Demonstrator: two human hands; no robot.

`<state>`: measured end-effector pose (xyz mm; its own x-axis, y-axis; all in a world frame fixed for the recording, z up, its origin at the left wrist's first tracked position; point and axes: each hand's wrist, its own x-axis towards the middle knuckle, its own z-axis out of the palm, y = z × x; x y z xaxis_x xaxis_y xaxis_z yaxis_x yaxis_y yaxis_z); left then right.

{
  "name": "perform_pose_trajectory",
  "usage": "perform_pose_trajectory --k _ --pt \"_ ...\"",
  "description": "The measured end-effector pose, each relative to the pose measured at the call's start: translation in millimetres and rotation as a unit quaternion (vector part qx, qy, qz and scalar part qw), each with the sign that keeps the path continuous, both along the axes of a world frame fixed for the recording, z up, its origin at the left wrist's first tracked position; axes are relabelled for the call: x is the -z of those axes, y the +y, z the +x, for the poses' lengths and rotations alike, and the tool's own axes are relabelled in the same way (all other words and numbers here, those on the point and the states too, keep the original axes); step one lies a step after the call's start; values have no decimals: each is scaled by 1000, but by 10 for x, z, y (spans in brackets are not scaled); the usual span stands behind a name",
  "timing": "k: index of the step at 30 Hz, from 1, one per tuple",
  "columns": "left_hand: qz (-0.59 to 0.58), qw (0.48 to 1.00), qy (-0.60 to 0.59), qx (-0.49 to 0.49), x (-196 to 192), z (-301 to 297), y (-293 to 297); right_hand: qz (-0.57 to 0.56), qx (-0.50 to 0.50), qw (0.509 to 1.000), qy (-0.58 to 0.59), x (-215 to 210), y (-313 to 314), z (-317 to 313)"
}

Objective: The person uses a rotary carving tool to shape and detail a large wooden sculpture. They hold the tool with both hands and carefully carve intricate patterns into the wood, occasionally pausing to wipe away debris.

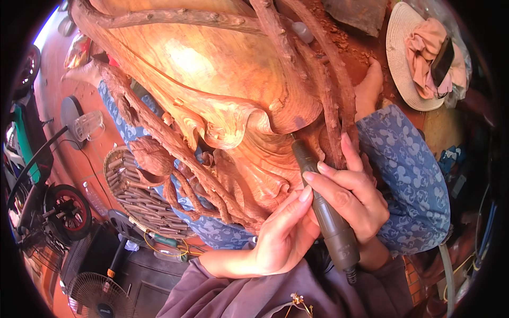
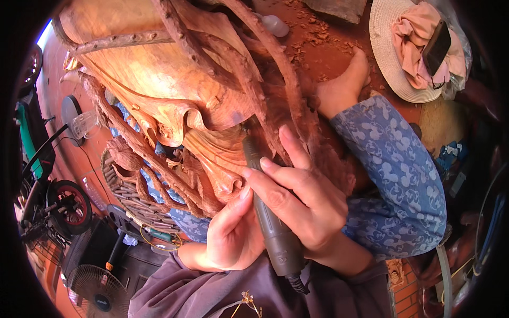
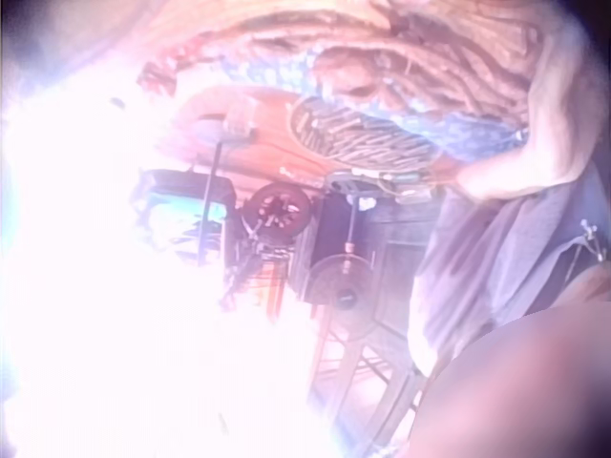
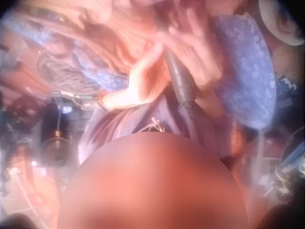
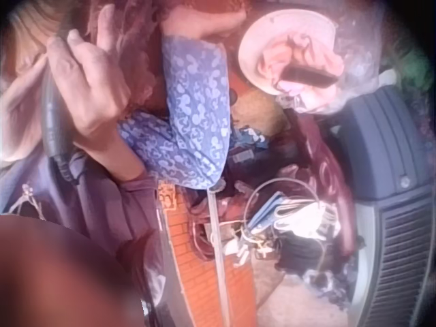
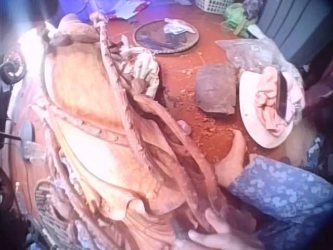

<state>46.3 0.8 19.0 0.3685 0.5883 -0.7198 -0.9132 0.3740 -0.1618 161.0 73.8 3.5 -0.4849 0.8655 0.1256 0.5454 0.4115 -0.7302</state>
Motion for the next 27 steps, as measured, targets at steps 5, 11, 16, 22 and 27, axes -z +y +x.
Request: perform_pose_trajectory --k 5,11,16,22,27 --pt "48 993 -56 -91 39 60 -59 -33 -14 999 34 -14 10 34" --pt "101 991 -45 -76 0 29 -97 -69 -33 996 51 -53 12 79" --pt "19 997 -36 -65 -11 53 -11 -48 -4 998 40 -10 1 50" --pt "3 996 -35 -78 59 44 35 -38 12 999 17 29 -9 4" --pt "26 996 -38 -78 39 56 -25 -38 -3 999 25 1 5 18"
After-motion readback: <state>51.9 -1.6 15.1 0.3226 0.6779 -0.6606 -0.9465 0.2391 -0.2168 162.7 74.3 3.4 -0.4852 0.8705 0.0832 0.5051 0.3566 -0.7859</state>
